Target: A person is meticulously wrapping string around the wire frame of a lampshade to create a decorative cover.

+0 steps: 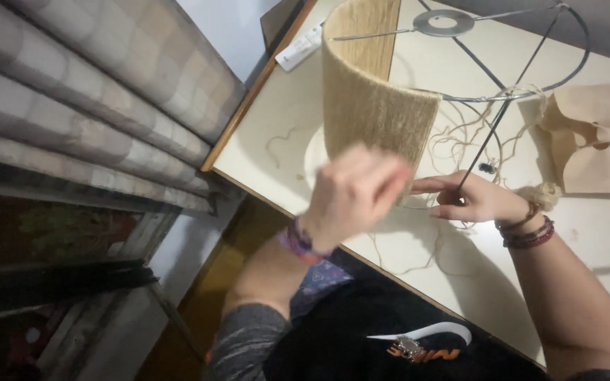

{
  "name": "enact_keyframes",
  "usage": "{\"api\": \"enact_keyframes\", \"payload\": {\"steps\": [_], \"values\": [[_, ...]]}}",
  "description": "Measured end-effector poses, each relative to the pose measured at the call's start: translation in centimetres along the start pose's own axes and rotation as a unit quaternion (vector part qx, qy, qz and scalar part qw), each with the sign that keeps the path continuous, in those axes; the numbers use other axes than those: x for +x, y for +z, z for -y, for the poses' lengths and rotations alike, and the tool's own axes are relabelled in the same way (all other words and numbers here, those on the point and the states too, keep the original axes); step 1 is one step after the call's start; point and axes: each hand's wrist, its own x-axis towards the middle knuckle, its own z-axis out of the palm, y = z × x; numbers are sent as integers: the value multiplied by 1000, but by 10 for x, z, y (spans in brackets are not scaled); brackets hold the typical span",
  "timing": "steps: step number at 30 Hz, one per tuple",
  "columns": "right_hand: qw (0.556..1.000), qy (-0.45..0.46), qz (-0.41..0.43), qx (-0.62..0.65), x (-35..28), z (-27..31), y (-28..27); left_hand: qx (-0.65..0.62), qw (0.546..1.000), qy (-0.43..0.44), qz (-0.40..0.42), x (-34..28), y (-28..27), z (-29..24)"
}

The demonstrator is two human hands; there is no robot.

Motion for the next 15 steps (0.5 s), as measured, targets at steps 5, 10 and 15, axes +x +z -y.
{"api": "enact_keyframes", "payload": {"steps": [5,10,15], "values": [[998,31,-14,-47,-5,32,4,2,990,54,-130,82,-10,20],[980,-59,-147,-121,-1,42,-7,-40,989,78,-123,86,-21,16],[927,-212,-303,-64,14,79,-11,-54,992,75,-81,90,-26,11]]}}
